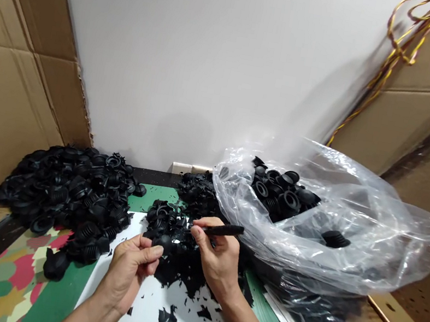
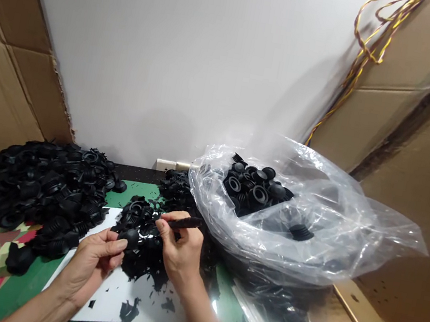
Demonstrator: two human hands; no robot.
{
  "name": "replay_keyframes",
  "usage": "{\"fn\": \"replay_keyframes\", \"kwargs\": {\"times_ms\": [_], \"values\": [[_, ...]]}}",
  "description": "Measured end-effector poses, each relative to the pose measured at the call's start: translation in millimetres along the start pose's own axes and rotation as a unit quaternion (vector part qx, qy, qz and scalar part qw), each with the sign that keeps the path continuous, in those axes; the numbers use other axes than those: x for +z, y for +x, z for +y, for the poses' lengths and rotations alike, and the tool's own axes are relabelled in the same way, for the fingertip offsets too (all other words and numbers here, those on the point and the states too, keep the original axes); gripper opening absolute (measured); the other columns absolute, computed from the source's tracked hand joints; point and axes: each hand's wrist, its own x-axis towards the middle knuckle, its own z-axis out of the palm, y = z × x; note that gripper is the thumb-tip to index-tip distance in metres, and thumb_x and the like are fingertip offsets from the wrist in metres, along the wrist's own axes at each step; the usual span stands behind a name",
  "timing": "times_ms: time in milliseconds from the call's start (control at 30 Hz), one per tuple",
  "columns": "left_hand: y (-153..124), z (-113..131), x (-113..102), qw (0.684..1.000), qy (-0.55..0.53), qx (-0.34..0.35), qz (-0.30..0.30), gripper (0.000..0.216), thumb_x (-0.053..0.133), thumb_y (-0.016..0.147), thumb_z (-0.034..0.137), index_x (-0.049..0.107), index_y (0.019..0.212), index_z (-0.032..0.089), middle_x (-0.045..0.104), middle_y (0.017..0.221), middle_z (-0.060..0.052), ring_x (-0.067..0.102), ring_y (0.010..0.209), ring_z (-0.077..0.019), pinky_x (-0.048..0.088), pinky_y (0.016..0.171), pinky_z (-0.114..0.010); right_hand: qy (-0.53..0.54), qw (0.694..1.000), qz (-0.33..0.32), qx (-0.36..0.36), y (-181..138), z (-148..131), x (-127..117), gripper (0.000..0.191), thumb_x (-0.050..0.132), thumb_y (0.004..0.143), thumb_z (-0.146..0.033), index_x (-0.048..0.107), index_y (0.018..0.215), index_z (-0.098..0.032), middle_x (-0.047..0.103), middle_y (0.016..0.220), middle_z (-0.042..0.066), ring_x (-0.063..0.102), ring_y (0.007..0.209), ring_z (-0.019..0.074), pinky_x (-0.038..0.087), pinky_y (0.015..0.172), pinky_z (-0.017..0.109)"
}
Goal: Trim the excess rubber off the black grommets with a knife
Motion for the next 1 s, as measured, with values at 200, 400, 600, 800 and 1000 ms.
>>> {"fn": "replay_keyframes", "kwargs": {"times_ms": [200,400,600,800,1000], "values": [[0.3,0.2,-0.8,1.000,0.003,0.004,0.005,0.034,0.082,0.038,0.015,0.051,0.054,0.017,0.049,0.035,0.006,0.043,0.033,-0.0053,0.028,0.038,-0.017,0.125,0.984,-0.045,0.122,-6.9,-3.2,1.9,0.015,0.063,0.082,-0.032,0.066,0.080,-0.018,0.064,0.074,0.003,0.061,0.063,0.0161,0.051,0.058,0.028],[-0.6,-0.6,0.7,1.000,0.022,0.007,0.018,0.035,0.082,0.037,0.017,0.051,0.053,0.017,0.051,0.035,0.005,0.044,0.033,-0.0061,0.029,0.038,-0.017,0.150,0.982,-0.050,0.102,-13.9,-11.0,8.1,0.012,0.066,0.081,-0.030,0.069,0.083,-0.018,0.067,0.078,0.005,0.063,0.068,0.0177,0.052,0.061,0.029],[0.4,-2.8,0.1,0.999,0.037,0.015,0.031,0.033,0.081,0.037,0.016,0.052,0.052,0.017,0.055,0.037,0.004,0.045,0.033,-0.0058,0.030,0.038,-0.017,0.111,0.993,-0.026,0.037,-15.5,-19.1,13.2,0.005,0.067,0.080,-0.023,0.070,0.080,-0.020,0.070,0.077,0.006,0.066,0.069,0.0186,0.054,0.062,0.030],[3.1,-6.8,-3.8,0.995,0.075,0.047,0.035,0.028,0.080,0.040,0.018,0.053,0.049,0.017,0.055,0.038,0.005,0.044,0.033,-0.0062,0.027,0.037,-0.017,0.067,0.997,-0.037,0.002,-13.5,-21.7,12.4,0.005,0.064,0.081,-0.023,0.069,0.080,-0.020,0.070,0.074,0.005,0.066,0.066,0.0178,0.054,0.058,0.028],[-2.0,-6.5,-0.5,0.992,0.101,0.073,0.022,0.031,0.082,0.037,0.015,0.052,0.043,0.016,0.049,0.037,0.007,0.042,0.036,-0.0054,0.031,0.039,-0.018,0.017,0.992,-0.070,-0.104,-17.6,-26.8,12.9,0.013,0.054,0.086,-0.014,0.066,0.088,-0.020,0.067,0.077,0.007,0.065,0.065,0.0173,0.053,0.057,0.028]]}}
